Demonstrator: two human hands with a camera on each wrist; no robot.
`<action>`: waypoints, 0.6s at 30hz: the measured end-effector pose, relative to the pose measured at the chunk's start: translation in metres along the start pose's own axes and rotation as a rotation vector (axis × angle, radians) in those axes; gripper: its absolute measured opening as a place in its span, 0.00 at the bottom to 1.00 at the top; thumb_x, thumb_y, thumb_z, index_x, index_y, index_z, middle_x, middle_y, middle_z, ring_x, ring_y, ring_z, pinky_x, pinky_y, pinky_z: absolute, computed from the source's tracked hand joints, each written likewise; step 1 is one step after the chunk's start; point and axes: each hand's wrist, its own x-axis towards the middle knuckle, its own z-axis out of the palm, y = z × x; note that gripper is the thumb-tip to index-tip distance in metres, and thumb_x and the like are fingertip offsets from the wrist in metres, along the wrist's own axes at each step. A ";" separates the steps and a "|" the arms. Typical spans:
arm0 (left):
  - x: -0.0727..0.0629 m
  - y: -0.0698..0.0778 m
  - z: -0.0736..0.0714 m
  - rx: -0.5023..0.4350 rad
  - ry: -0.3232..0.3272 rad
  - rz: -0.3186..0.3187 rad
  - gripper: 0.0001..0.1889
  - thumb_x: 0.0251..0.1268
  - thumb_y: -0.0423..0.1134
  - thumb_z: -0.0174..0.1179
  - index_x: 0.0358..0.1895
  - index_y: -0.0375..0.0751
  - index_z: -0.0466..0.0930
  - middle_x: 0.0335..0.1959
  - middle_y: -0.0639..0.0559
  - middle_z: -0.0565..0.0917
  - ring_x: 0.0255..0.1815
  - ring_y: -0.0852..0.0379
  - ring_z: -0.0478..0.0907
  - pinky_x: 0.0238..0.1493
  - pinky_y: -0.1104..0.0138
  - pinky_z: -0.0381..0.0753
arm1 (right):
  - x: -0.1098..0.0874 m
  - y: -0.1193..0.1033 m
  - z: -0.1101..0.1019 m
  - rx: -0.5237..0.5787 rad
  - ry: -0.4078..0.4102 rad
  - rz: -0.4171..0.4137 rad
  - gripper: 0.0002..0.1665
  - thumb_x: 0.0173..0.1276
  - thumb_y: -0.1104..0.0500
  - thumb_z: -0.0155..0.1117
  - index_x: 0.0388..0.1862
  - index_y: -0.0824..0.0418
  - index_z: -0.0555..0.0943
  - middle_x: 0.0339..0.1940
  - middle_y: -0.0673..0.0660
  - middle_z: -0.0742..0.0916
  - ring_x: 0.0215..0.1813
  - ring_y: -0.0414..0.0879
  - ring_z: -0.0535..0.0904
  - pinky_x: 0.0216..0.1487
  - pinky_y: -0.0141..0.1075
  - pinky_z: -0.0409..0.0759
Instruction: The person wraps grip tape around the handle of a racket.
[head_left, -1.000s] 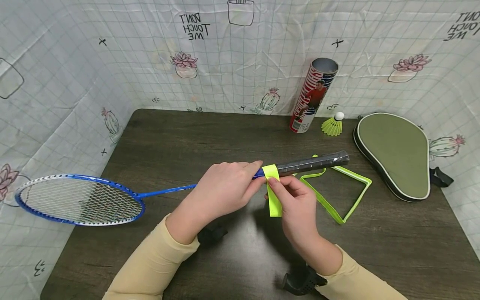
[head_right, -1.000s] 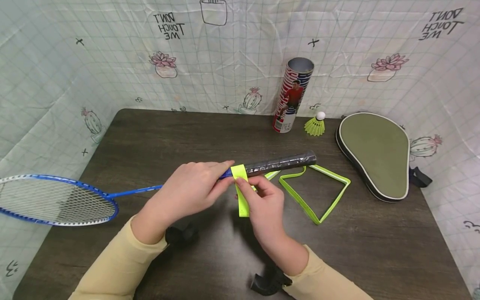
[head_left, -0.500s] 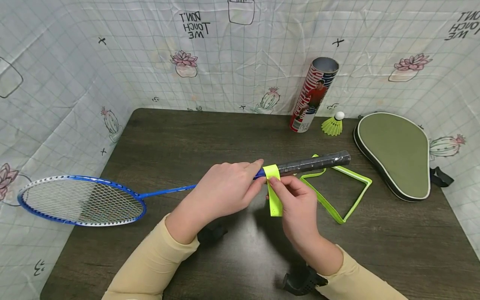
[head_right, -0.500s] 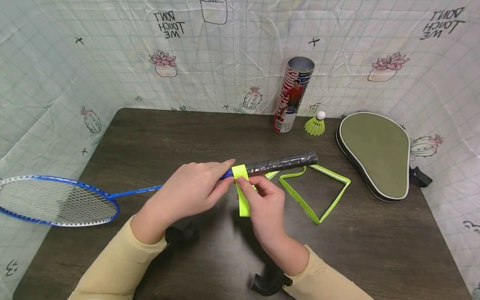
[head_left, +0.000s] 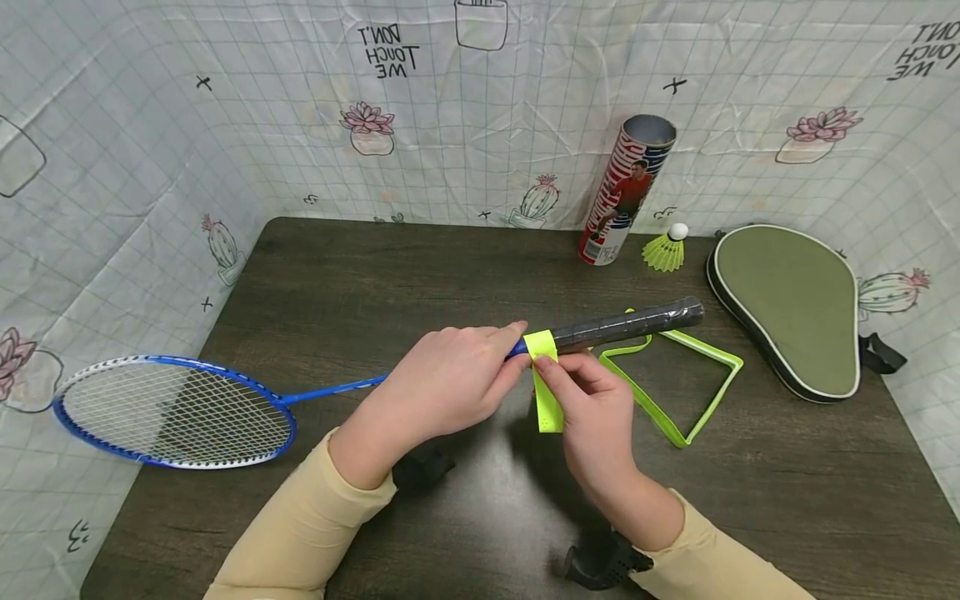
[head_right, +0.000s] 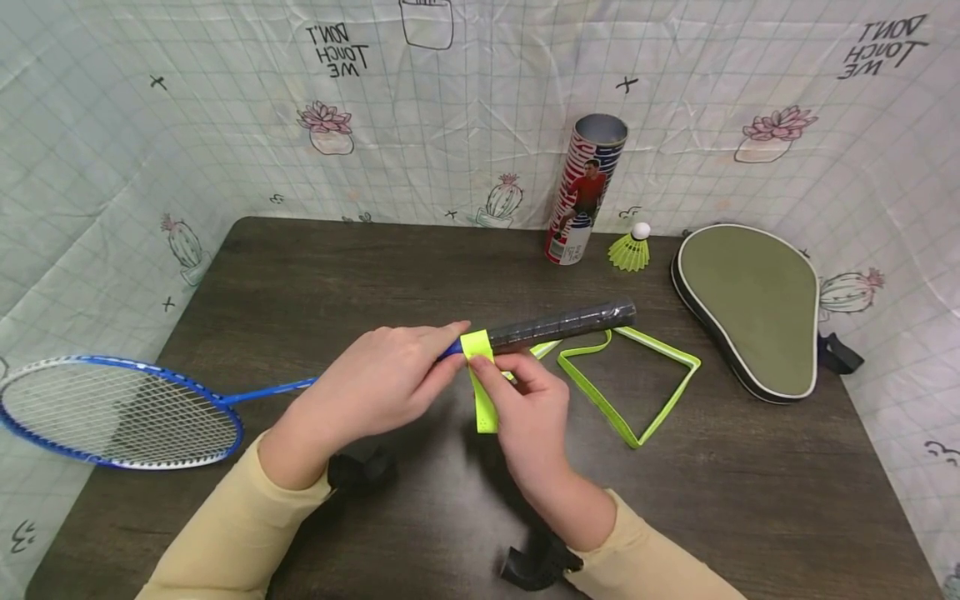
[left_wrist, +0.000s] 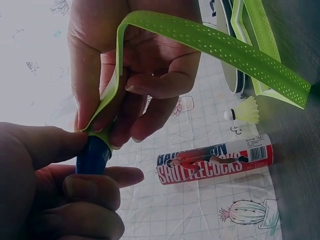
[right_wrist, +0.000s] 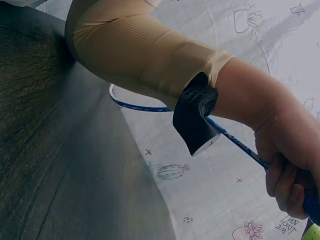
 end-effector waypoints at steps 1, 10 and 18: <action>0.000 0.000 0.000 -0.003 -0.001 0.001 0.20 0.81 0.45 0.53 0.65 0.37 0.79 0.41 0.52 0.88 0.27 0.60 0.77 0.30 0.63 0.82 | 0.000 0.000 0.000 -0.001 0.000 -0.003 0.06 0.66 0.72 0.71 0.29 0.66 0.88 0.27 0.52 0.86 0.28 0.42 0.77 0.26 0.30 0.78; 0.000 0.001 -0.001 -0.025 0.015 0.001 0.16 0.78 0.43 0.53 0.58 0.39 0.81 0.27 0.57 0.80 0.22 0.61 0.71 0.23 0.66 0.75 | -0.001 -0.001 0.002 0.023 0.009 -0.050 0.08 0.66 0.72 0.71 0.27 0.64 0.87 0.26 0.52 0.86 0.27 0.40 0.77 0.26 0.29 0.77; 0.000 0.002 -0.002 -0.029 0.014 -0.019 0.16 0.82 0.47 0.49 0.54 0.42 0.81 0.28 0.57 0.81 0.26 0.59 0.76 0.27 0.63 0.79 | -0.001 0.002 0.002 0.054 -0.003 -0.104 0.08 0.65 0.74 0.71 0.27 0.66 0.88 0.28 0.51 0.87 0.30 0.41 0.78 0.27 0.28 0.77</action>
